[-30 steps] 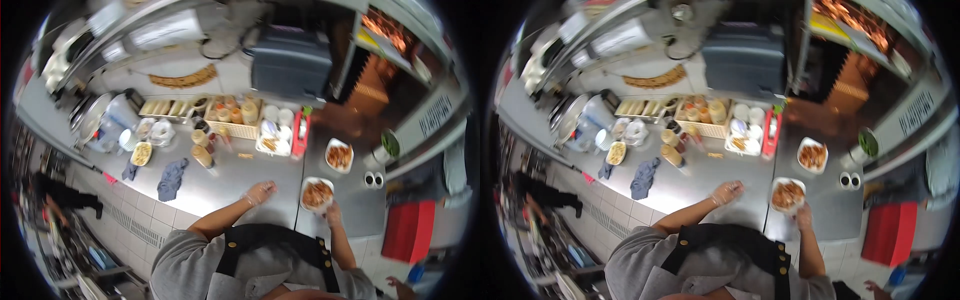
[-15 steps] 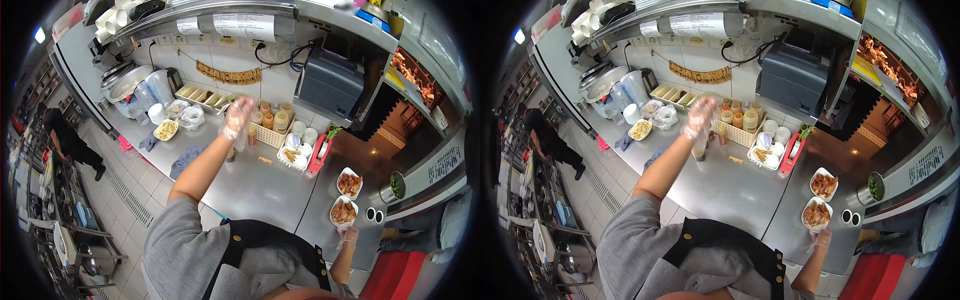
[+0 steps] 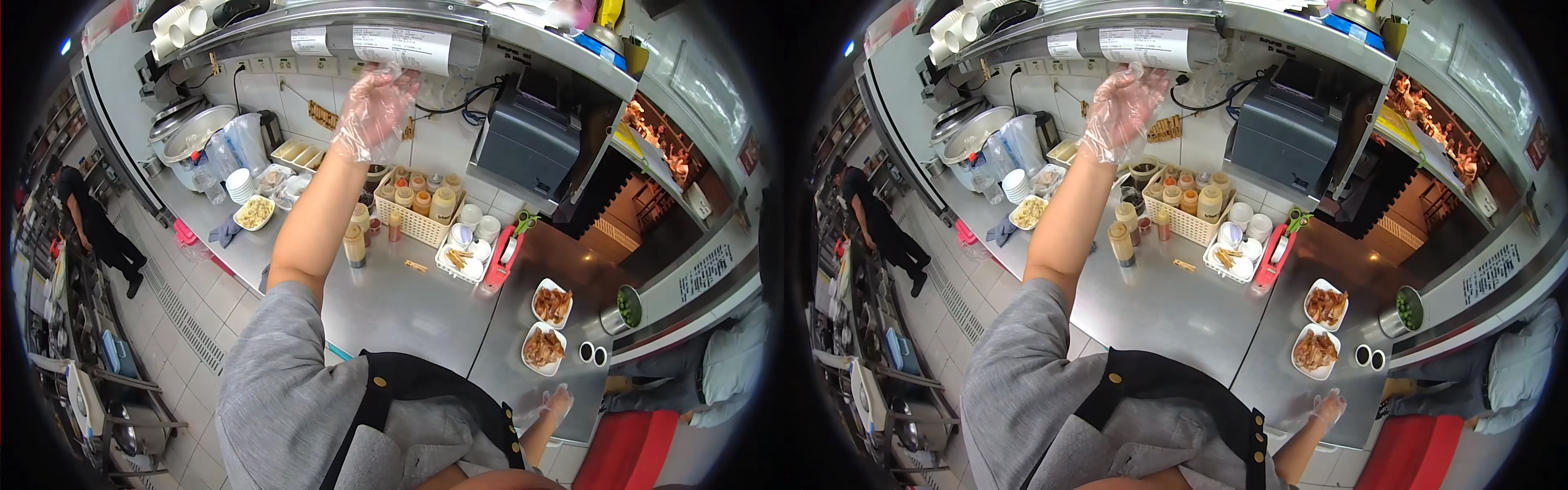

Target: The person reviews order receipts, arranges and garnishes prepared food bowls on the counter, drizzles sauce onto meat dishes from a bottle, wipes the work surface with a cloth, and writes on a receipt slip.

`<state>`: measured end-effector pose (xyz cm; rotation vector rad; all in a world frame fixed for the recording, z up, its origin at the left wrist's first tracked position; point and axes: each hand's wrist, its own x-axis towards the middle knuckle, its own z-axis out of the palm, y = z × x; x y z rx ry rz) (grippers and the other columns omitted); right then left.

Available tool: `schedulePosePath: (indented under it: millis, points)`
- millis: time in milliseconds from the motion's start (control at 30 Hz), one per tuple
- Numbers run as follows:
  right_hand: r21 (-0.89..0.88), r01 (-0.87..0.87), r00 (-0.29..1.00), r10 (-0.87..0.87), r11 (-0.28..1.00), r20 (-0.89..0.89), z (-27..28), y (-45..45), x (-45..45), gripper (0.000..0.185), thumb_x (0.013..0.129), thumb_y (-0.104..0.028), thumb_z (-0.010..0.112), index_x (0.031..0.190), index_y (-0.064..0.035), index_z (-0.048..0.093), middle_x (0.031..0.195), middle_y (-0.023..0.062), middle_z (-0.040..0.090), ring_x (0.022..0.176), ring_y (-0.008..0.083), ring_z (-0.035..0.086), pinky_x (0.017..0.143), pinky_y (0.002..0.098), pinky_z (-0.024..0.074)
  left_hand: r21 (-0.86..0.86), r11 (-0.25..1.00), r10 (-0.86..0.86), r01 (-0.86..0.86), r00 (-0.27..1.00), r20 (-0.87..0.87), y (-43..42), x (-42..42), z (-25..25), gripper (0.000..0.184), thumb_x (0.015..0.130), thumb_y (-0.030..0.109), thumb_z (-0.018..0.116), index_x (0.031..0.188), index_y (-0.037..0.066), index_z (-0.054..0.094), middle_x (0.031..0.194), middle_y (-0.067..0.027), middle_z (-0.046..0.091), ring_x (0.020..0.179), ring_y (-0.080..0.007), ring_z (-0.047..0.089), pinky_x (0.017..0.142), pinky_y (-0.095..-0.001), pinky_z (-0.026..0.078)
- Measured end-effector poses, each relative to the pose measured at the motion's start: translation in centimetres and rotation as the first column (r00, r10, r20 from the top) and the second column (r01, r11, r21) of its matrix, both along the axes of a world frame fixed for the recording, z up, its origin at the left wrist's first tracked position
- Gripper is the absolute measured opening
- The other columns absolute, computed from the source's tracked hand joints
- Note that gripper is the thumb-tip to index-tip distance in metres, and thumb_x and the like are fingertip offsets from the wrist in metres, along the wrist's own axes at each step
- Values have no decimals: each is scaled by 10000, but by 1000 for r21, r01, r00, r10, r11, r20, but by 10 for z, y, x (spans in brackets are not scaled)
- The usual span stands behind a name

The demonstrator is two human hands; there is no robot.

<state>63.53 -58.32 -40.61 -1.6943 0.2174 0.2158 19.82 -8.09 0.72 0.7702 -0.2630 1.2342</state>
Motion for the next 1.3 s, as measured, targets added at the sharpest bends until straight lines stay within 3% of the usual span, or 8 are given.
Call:
schedulePosePath:
  millis: [500,767,933,1000,1067,1133,1200,1300]
  points:
    - [21,-50,988,52,999,-147,18,-12,-16,430,914,-232,636,1249,-42,445,959,95,529,704,192,541,524,306,508,-58,997,-56,60,996,62,-28,36,0,300,853,-90,562,1106,70,567,1144,-91,625,1125,-251,590,1067,-454,467]
    - [-68,-84,987,74,994,-142,32,-5,-14,443,913,-244,641,1255,-36,450,1067,120,558,828,220,585,588,323,539,-20,1000,-7,5,997,-72,-22,30,-1,291,896,-17,632,1144,86,519,1110,-71,621,1041,-189,635,856,-327,596]
    - [-88,-92,995,94,992,13,33,9,-11,492,911,-237,637,1287,15,443,1146,173,578,890,271,619,697,354,561,14,999,51,-50,996,-78,-24,30,-2,280,909,3,627,1162,80,536,1112,-69,633,1024,-183,635,873,-336,581]
    - [-493,-104,951,231,864,204,9,6,17,541,902,-208,641,1316,76,440,1230,246,574,994,335,625,836,401,539,3,999,45,-45,995,-91,-31,30,-5,319,918,14,618,1216,79,526,1115,-67,640,1027,-183,637,903,-348,570]
    - [-508,69,724,308,858,618,19,21,-4,534,912,-217,649,1314,86,471,1237,250,588,1054,296,614,867,382,515,-167,947,237,-274,948,-213,-58,34,-16,335,917,31,630,1225,76,508,1100,-59,632,1003,-181,641,901,-360,566]
    - [-406,-29,724,299,914,622,80,61,-54,394,955,-180,610,1261,56,528,1142,198,631,996,269,623,878,382,508,-267,909,233,-319,922,-308,-84,42,-63,287,918,82,649,1183,90,539,1048,-42,631,952,-163,638,798,-293,574]
    - [67,-447,676,288,892,678,63,87,-92,270,1008,-193,545,1184,11,569,1070,100,621,958,188,605,851,317,505,-390,916,-106,-93,882,-459,-87,49,-133,230,936,156,644,1152,118,574,996,-19,635,882,-134,621,656,-219,537]
    - [-26,-793,497,672,609,549,83,122,-155,329,977,-202,607,1245,-30,526,1081,67,607,957,188,583,840,332,490,-461,883,-382,85,701,-603,-153,71,-203,219,954,240,630,1138,124,598,1007,12,635,839,-105,596,593,-206,487]
